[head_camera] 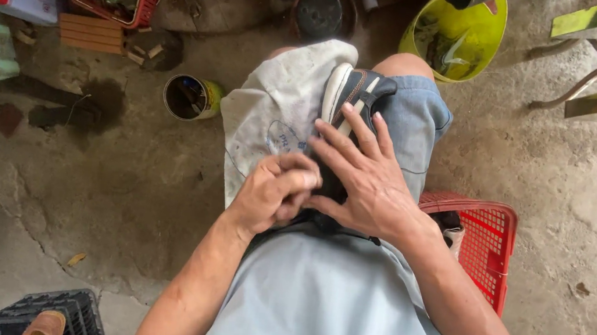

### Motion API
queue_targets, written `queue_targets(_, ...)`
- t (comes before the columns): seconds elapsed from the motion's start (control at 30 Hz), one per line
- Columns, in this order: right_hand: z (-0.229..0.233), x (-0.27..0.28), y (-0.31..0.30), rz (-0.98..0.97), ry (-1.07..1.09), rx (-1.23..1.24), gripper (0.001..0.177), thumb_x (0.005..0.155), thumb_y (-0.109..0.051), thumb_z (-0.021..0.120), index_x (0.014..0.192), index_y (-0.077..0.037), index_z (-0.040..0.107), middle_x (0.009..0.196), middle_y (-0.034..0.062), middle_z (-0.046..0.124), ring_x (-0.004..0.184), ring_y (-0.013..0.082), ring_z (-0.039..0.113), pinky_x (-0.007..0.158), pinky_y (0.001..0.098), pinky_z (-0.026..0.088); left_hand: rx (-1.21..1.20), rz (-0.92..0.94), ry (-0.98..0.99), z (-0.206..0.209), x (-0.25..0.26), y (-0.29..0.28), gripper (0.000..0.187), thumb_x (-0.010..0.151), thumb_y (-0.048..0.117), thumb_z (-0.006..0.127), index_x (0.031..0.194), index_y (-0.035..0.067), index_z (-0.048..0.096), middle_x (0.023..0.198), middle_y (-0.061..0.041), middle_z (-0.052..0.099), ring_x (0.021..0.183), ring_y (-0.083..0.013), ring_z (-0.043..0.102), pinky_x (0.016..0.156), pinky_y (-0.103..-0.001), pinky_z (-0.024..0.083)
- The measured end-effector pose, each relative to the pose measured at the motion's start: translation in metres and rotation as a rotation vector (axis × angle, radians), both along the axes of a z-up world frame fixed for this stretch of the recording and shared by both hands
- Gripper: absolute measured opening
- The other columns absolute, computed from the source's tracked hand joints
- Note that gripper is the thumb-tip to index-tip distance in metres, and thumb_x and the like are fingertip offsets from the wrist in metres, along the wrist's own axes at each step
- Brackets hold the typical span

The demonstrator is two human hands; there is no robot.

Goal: Hand-sewing the upper of a black and white sneaker to repair the seam.

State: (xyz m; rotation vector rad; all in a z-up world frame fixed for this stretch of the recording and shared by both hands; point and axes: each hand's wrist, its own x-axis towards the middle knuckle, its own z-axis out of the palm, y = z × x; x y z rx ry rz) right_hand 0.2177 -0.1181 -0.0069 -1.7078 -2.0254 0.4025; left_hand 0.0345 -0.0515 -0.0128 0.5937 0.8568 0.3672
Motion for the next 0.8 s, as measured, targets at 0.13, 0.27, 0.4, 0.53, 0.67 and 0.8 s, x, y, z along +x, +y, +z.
queue_targets(0.13, -0.011, -0.002, -0.003, -0.003, 0.022, 0.005, 0.067, 0.080, -0.059, 0.077, 0.133, -0.018, 0.068, 0.160, 0.0047, 0.049, 0.157, 0.0359, 0.024, 0.126, 0.0585, 0.009, 0.181, -0.196, 0.099, 0.003, -0.007, -0.002, 0.024, 0.095, 0.021, 0.066, 0.076, 0.006, 0.061, 0.039, -0.007, 0.046, 0.030, -0.0093, 0.036, 0.030, -0.021, 0.026)
queue_targets(0.27, -0.021, -0.002, -0.003, -0.028, 0.020, -0.003, 0.067, 0.080, -0.062, 0.073, 0.135, -0.024, 0.065, 0.160, 0.0002, 0.048, 0.156, 0.0322, 0.026, 0.127, 0.0575, 0.009, 0.757, -0.174, 0.587, 0.021, -0.042, -0.015, 0.028, 0.093, 0.025, 0.071, 0.068, 0.015, 0.065, 0.050, -0.006, 0.056, 0.048, -0.0161, 0.050, 0.048, -0.030, 0.042)
queue_targets(0.4, -0.007, 0.000, 0.004, 0.045, 0.050, -0.053, 0.062, 0.089, -0.060, 0.070, 0.132, -0.017, 0.065, 0.158, 0.0079, 0.048, 0.154, 0.0405, 0.028, 0.124, 0.0662, 0.015, 0.816, 0.027, 0.353, 0.074, -0.082, -0.022, 0.041, 0.095, 0.012, 0.059, 0.062, 0.013, 0.035, 0.058, 0.003, 0.035, 0.054, -0.0091, 0.031, 0.050, -0.028, 0.026)
queue_targets(0.53, -0.007, -0.005, -0.006, 0.032, 0.068, -0.092, 0.065, 0.089, -0.060, 0.070, 0.139, -0.019, 0.063, 0.160, 0.0104, 0.046, 0.155, 0.0399, 0.026, 0.125, 0.0634, 0.014, 0.881, 0.070, 0.498, 0.067, -0.087, -0.020, 0.035, 0.097, 0.013, 0.059, 0.068, 0.013, 0.038, 0.062, 0.003, 0.036, 0.056, -0.0088, 0.031, 0.053, -0.027, 0.028)
queue_targets(0.67, -0.005, 0.009, -0.034, -0.245, 0.218, 0.008, 0.071, 0.094, -0.037, 0.079, 0.153, -0.011, 0.048, 0.146, 0.0175, 0.051, 0.136, 0.0407, 0.050, 0.113, 0.0536, 0.045, 0.902, 0.171, 0.416, 0.062, -0.083, -0.001, 0.034, 0.095, 0.009, 0.066, 0.064, 0.009, 0.053, 0.077, -0.007, 0.061, 0.064, -0.0118, 0.053, 0.055, -0.024, 0.043)
queue_targets(0.8, 0.019, 0.023, -0.059, -0.361, 0.142, -0.414, 0.044, 0.098, -0.039, 0.065, 0.137, -0.019, 0.060, 0.107, 0.0141, 0.072, 0.093, 0.0404, 0.071, 0.076, 0.0569, 0.057, 0.598, 0.257, 0.098, 0.043, -0.077, -0.001, 0.033, 0.097, 0.001, 0.061, 0.066, 0.006, 0.052, 0.052, -0.013, 0.056, 0.038, -0.0133, 0.047, 0.034, -0.022, 0.037)
